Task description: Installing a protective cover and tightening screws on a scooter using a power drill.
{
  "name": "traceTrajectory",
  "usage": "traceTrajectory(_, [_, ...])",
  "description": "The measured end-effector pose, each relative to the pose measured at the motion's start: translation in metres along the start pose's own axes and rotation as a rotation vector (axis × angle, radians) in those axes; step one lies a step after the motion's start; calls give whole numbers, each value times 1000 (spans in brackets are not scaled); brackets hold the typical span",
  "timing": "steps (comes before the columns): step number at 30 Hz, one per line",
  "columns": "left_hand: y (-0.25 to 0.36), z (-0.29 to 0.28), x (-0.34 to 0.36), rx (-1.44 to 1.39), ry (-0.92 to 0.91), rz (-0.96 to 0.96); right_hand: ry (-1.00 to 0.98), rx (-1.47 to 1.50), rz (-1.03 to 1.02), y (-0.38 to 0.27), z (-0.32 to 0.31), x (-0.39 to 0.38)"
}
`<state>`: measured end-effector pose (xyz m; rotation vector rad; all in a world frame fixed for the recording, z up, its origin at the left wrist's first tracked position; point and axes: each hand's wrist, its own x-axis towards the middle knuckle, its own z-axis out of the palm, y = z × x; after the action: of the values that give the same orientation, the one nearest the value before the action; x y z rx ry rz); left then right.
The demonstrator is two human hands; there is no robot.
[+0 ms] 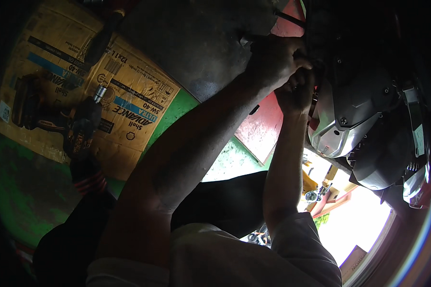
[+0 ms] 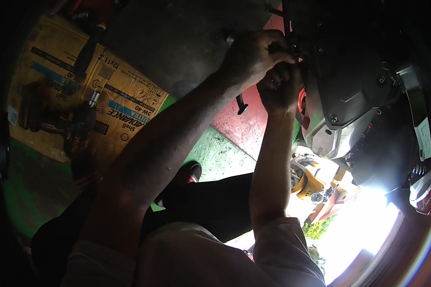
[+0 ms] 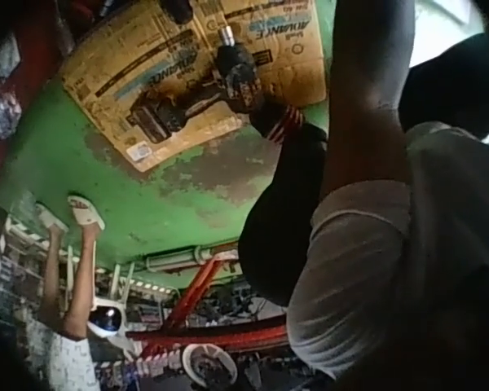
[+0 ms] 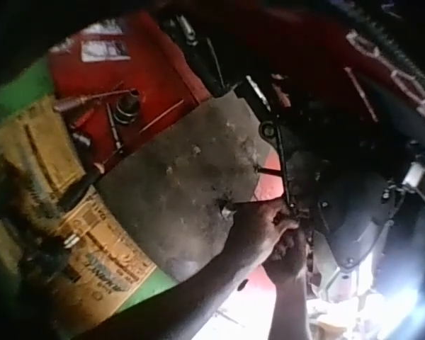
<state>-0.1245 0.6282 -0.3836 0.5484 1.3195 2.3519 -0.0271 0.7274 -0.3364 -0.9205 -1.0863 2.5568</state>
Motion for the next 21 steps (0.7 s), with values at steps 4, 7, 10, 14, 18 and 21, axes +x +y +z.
traceTrajectory(4, [2, 5, 3, 30, 132, 124, 5, 95, -60, -3, -3, -4])
traceTrajectory(7, [2, 5, 7, -67, 96, 82, 42, -17, -39, -5, -5, -6])
traceTrajectory(10, [-2, 2, 7, -13, -7, 29, 33, -10, -73, -6, -5, -4])
traceTrajectory(14, [-9, 1, 5, -89, 3, 99, 8, -90, -94, -5, -3, -6])
traceTrajectory(18, [-15, 8, 4, -200, -23, 29, 34, -169, -121, -8, 1, -10])
traceTrajectory(21, [-16, 12, 2, -131, 14, 27, 143, -230, -131, -7, 3, -7])
